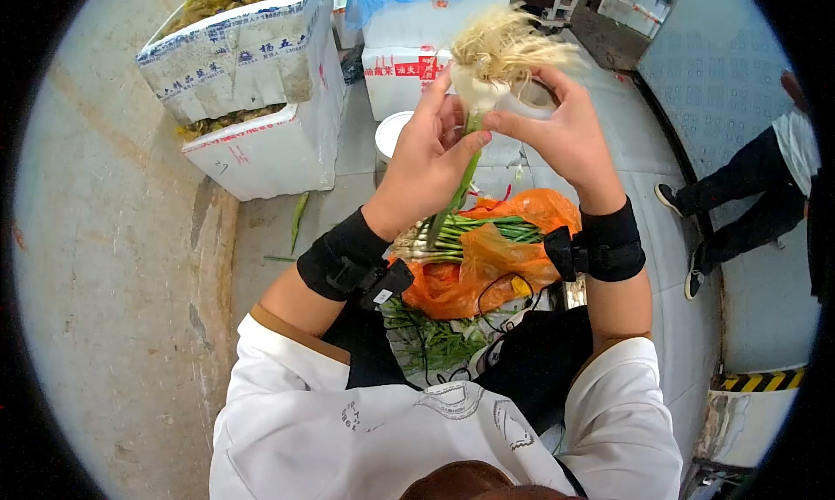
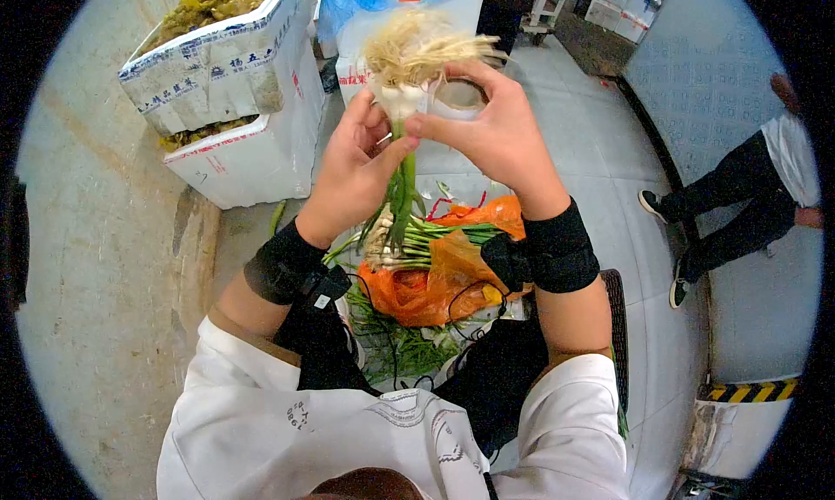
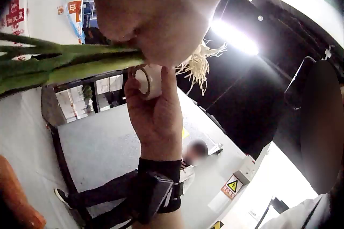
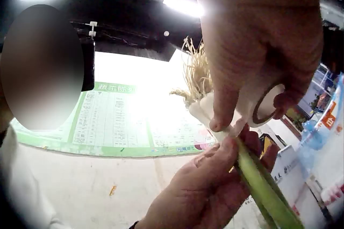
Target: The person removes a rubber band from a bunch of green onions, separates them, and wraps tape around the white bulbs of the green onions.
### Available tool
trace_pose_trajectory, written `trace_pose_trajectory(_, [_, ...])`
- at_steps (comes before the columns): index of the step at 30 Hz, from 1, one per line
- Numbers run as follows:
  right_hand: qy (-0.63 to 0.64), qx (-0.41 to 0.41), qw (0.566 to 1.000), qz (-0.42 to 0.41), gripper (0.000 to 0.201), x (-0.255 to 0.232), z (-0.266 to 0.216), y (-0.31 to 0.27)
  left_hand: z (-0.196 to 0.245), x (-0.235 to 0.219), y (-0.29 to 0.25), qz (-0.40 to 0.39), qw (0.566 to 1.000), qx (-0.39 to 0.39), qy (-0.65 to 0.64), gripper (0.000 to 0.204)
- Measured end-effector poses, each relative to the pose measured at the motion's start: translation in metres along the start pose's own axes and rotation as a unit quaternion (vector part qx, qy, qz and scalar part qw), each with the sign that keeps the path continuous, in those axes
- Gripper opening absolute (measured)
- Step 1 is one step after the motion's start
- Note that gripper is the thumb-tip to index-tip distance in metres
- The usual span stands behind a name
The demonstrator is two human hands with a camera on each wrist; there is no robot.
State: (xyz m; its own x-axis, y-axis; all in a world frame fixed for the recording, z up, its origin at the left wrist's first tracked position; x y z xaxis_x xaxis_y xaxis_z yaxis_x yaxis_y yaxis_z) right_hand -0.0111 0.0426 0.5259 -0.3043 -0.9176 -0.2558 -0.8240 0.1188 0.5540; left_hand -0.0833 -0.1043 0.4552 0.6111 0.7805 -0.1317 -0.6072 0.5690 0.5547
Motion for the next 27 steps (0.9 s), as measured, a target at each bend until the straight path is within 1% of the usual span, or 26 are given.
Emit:
trace_pose_trajectory(1, [0.0,-0.001,1.0,-0.001,0.054,-0.001,0.0,0.0,-0.001,0.001,0.0,-0.003,1.0,0.011,-0.002,0.052])
trace_pose_trajectory(2, [0.014,0.017,1.0,-0.005,0.056,-0.003,0.003,0.0,-0.001,0.001,0.0,-0.006,1.0,0.021,-0.005,0.055])
trace_pose_trajectory(3, [0.027,0.035,0.999,-0.01,0.058,-0.004,0.005,0.0,-0.001,0.0,-0.001,-0.004,1.0,0.021,-0.005,0.055])
trace_pose_trajectory(6, [0.045,0.051,0.998,-0.009,0.059,-0.005,0.009,0.0,-0.003,-0.004,-0.004,0.0,1.0,0.015,0.016,0.057])
trace_pose_trajectory(8, [0.056,0.052,0.997,0.001,0.057,-0.004,0.009,0.0,0.0,-0.005,-0.003,-0.016,0.994,0.051,0.093,0.062])
trace_pose_trajectory(9, [0.066,0.052,0.996,0.011,0.055,-0.004,0.01,0.0,0.001,-0.005,-0.003,-0.016,0.994,0.05,0.094,0.062])
trace_pose_trajectory(10, [0.066,0.053,0.996,0.011,0.055,-0.003,0.009,-0.001,0.005,-0.005,-0.003,-0.012,0.992,0.074,0.103,0.061])
trace_pose_trajectory(11, [0.069,0.039,0.997,0.005,0.055,-0.001,0.007,0.0,0.009,-0.005,-0.002,-0.008,0.989,0.099,0.112,0.06])
trace_pose_trajectory(12, [0.071,0.026,0.997,-0.002,0.055,0.001,0.004,0.0,0.008,-0.003,-0.003,-0.008,0.989,0.099,0.112,0.06])
trace_pose_trajectory(13, [0.071,0.025,0.997,-0.002,0.055,0.003,0.002,0.0,0.006,-0.002,-0.004,0.007,0.995,0.065,0.077,0.06])
trace_pose_trajectory(14, [0.041,0.033,0.999,0.0,0.056,0.004,0.001,-0.001,0.003,-0.001,-0.004,0.022,0.998,0.031,0.042,0.06])
trace_pose_trajectory(15, [0.012,0.041,0.999,0.001,0.056,0.004,0.002,-0.002,0.004,-0.001,-0.004,0.022,0.998,0.03,0.041,0.06])
trace_pose_trajectory(16, [0.012,0.043,0.999,0.002,0.056,0.003,0.004,-0.002,0.003,-0.003,-0.004,0.031,0.999,-0.01,-0.008,0.054])
trace_pose_trajectory(17, [0.038,0.037,0.999,0.001,0.056,0.0,0.008,-0.001,0.002,-0.005,-0.004,0.04,0.996,-0.049,-0.056,0.05])
trace_pose_trajectory(18, [0.063,0.03,0.998,0.0,0.056,-0.002,0.009,0.0,0.003,-0.006,-0.003,0.039,0.996,-0.048,-0.056,0.05])
trace_pose_trajectory(19, [0.063,0.03,0.998,-0.001,0.056,-0.004,0.008,0.0,0.004,-0.006,-0.002,0.017,0.998,-0.05,-0.046,0.048])
trace_pose_trajectory(20, [0.073,0.059,0.995,-0.014,0.056,-0.005,0.008,-0.001,0.004,-0.006,-0.002,-0.006,0.998,-0.051,-0.036,0.047])
trace_pose_trajectory(21, [0.084,0.088,0.992,-0.028,0.055,-0.005,0.009,-0.001,0.002,-0.008,-0.002,-0.005,0.998,-0.051,-0.036,0.047])
trace_pose_trajectory(23, [0.088,0.1,0.991,-0.028,0.055,-0.006,0.014,-0.002,-0.002,-0.007,-0.001,-0.06,0.995,-0.069,-0.027,0.047])
trace_pose_trajectory(24, [0.092,0.113,0.989,-0.027,0.055,-0.007,0.016,-0.002,-0.002,-0.005,-0.001,-0.062,0.995,-0.069,-0.027,0.047])
trace_pose_trajectory(25, [0.093,0.114,0.989,-0.026,0.055,-0.007,0.016,-0.002,0.0,-0.004,0.0,-0.046,0.996,-0.059,-0.039,0.047])
trace_pose_trajectory(26, [0.079,0.101,0.992,-0.018,0.055,-0.006,0.014,-0.001,0.002,-0.003,-0.001,-0.031,0.997,-0.048,-0.051,0.048])
trace_pose_trajectory(27, [0.066,0.088,0.994,-0.01,0.055,-0.006,0.012,-0.001,0.002,-0.001,-0.001,-0.032,0.997,-0.049,-0.051,0.048])
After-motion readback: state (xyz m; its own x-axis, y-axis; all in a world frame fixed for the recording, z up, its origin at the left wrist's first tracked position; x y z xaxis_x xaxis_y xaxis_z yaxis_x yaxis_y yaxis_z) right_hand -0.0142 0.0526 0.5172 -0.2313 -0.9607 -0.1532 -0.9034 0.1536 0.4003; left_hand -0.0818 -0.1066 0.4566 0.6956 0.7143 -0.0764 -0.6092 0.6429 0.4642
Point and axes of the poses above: each hand's wrist, its own y-axis towards the middle knuckle, its own x-axis out of the palm, z = x × y, the point moved 4 cm from there along y, towards the middle knuckle, and after that the axes turned 15 degrees about y, right-handed, at the moved point
